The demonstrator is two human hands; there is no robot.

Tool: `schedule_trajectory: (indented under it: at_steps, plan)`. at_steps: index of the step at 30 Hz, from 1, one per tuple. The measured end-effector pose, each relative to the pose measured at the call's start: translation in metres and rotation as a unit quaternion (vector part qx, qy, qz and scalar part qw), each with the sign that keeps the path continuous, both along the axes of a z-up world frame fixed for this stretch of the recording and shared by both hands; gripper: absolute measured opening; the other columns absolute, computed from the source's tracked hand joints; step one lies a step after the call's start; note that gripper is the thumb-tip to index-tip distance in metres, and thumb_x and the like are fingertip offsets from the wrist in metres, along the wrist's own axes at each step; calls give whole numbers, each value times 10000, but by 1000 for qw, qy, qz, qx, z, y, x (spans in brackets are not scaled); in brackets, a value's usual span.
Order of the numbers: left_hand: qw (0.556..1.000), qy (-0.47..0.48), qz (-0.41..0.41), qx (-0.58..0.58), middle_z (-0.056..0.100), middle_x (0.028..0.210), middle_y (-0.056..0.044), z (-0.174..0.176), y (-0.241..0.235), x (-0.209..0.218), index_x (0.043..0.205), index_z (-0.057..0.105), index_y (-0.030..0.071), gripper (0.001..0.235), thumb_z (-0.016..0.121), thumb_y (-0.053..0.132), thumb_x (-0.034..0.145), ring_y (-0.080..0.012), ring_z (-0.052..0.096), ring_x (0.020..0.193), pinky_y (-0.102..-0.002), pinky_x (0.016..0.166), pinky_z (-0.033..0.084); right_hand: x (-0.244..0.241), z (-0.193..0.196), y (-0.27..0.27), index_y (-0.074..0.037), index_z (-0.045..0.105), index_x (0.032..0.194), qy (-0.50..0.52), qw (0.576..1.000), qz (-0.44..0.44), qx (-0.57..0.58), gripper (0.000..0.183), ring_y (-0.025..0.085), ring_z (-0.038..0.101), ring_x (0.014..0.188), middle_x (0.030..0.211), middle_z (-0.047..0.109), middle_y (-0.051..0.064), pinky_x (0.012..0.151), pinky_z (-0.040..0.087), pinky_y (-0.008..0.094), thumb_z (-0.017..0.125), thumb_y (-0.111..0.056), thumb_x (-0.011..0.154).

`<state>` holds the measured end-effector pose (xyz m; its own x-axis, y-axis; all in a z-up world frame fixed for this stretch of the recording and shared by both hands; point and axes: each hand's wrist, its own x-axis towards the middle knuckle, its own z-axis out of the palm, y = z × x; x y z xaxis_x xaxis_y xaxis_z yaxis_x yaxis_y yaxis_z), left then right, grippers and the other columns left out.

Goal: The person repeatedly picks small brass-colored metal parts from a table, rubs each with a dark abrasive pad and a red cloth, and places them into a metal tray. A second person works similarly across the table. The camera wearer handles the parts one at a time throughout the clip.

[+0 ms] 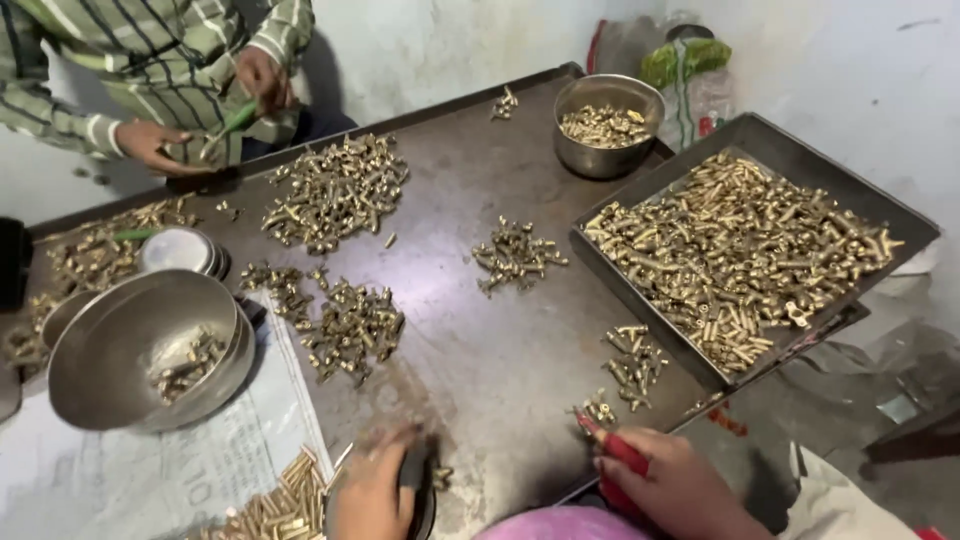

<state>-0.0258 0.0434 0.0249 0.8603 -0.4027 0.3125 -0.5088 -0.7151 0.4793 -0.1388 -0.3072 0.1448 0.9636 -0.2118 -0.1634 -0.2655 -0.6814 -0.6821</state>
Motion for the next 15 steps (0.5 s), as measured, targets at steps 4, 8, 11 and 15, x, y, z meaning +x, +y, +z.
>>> schedule_trajectory:
  at_steps: [4, 8, 11, 15]
  plan:
    - [985, 139, 95, 49, 660, 1314, -100, 23, -2, -10, 1255, 659, 155, 507, 689, 122, 750, -383, 596, 1166, -462, 1007, 467, -2, -10, 11, -123, 750, 1037, -21, 996, 86, 4, 278, 263, 753, 782, 893, 762, 103, 726, 582, 366, 754, -302, 824]
    - [994, 64, 43, -76, 694, 1197, -159, 34, -8, -21, 1087, 732, 122, 315, 716, 132, 773, -389, 623, 1153, -504, 1031, 420, -3, 1, 20, -125, 749, 1015, 34, 995, 96, -11, 256, 258, 753, 787, 876, 760, 94, 736, 583, 358, 749, -308, 835]
    - [985, 165, 38, 20, 712, 1094, -123, 53, -22, -18, 1114, 724, 135, 380, 717, 172, 735, -350, 649, 1099, -497, 1077, 401, 0, 8, 30, -127, 744, 1018, 72, 993, 93, -7, 251, 257, 751, 771, 842, 761, 85, 735, 585, 356, 745, -299, 835]
    - [970, 53, -69, 226, 665, 1171, -207, 32, -50, -19, 981, 717, 28, 351, 749, 299, 760, -408, 606, 1160, -625, 1091, 344, 0, 13, 41, -136, 737, 1023, 62, 993, 105, -2, 246, 255, 745, 760, 845, 756, 76, 720, 579, 364, 745, -285, 827]
